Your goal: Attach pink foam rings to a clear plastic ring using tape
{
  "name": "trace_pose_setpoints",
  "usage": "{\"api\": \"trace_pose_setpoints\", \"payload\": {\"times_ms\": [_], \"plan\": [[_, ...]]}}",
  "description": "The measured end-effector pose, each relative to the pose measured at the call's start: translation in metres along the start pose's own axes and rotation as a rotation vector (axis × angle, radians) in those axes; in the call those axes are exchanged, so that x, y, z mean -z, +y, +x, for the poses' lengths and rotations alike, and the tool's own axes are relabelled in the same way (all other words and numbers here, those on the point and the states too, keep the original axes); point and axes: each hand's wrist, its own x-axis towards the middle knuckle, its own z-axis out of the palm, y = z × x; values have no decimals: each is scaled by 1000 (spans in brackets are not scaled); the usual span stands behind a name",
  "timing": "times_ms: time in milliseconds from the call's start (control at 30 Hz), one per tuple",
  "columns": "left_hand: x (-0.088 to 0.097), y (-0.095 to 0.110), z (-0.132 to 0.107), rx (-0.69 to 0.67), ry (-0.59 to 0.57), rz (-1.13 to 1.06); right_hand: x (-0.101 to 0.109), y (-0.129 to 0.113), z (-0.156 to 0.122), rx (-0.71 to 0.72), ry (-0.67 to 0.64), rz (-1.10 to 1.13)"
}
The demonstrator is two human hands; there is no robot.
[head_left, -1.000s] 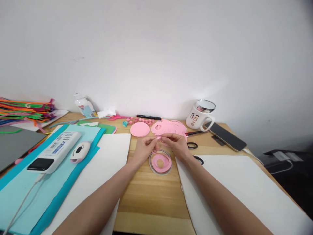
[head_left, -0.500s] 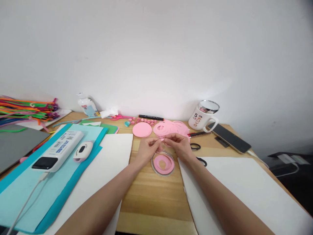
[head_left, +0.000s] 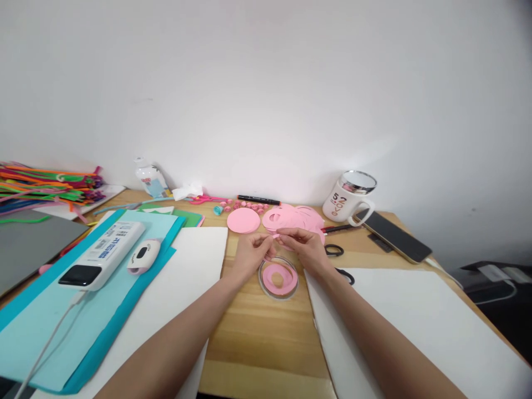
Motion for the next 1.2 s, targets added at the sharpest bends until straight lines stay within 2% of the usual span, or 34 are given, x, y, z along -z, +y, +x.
{"api": "trace_pose_setpoints", "payload": {"times_ms": [133,300,633,967,1200], "plan": [[-1,-1,0,5,-22,-8,1,-1,0,9,-8,11],[-1,1,-1,9,-19,14,3,3,0,-50,35,86],[1,-2,-1,-43,-54,28,2,0,-2,5,15,51],[2,-3,-1,-65,-24,36,3,4,0,-43,-5,42],[0,0,-2,-58,-14,37,5,6,0,-28,-1,50]]}}
